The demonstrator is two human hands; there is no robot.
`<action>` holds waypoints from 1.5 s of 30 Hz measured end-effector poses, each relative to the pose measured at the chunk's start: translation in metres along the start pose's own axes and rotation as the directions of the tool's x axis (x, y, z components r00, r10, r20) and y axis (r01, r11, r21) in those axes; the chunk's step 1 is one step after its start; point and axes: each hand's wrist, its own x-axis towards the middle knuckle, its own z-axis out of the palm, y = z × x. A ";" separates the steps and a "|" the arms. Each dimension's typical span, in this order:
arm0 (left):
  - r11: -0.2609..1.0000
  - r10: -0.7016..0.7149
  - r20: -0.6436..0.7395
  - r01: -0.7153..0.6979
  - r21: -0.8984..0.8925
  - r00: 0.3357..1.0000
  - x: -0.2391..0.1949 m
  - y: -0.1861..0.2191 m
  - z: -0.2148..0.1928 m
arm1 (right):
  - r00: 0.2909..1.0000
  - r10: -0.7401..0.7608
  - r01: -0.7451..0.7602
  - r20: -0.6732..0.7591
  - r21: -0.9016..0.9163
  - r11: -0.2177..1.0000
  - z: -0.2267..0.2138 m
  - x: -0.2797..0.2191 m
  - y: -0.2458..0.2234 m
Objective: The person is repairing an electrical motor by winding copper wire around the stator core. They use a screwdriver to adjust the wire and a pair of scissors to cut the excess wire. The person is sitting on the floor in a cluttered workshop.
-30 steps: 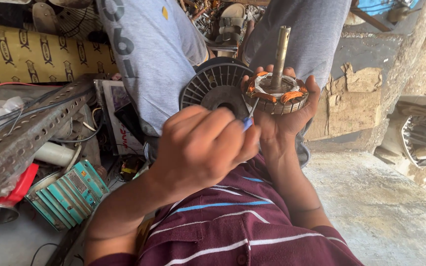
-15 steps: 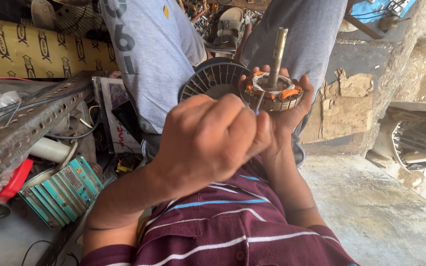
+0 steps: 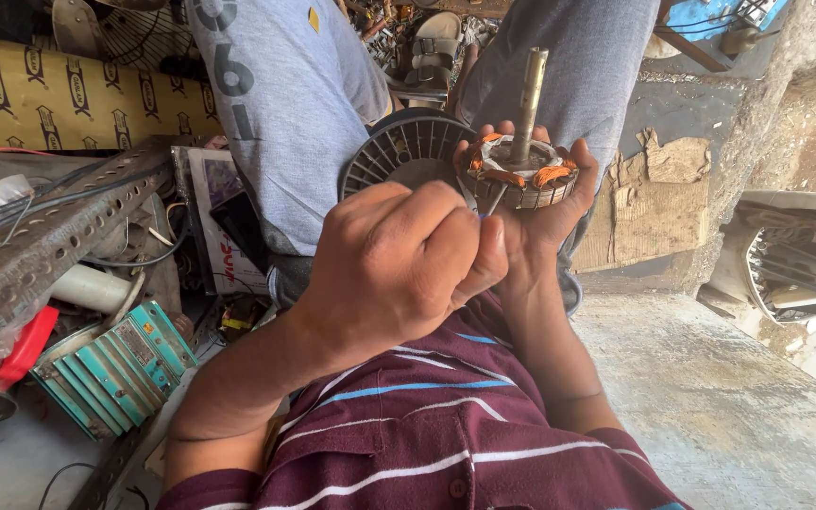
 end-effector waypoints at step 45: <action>0.999 -0.023 0.382 0.009 0.037 0.924 -0.094 -0.074 0.053 | 0.762 0.182 -0.461 0.622 0.321 0.827 -0.013 -0.029 -0.023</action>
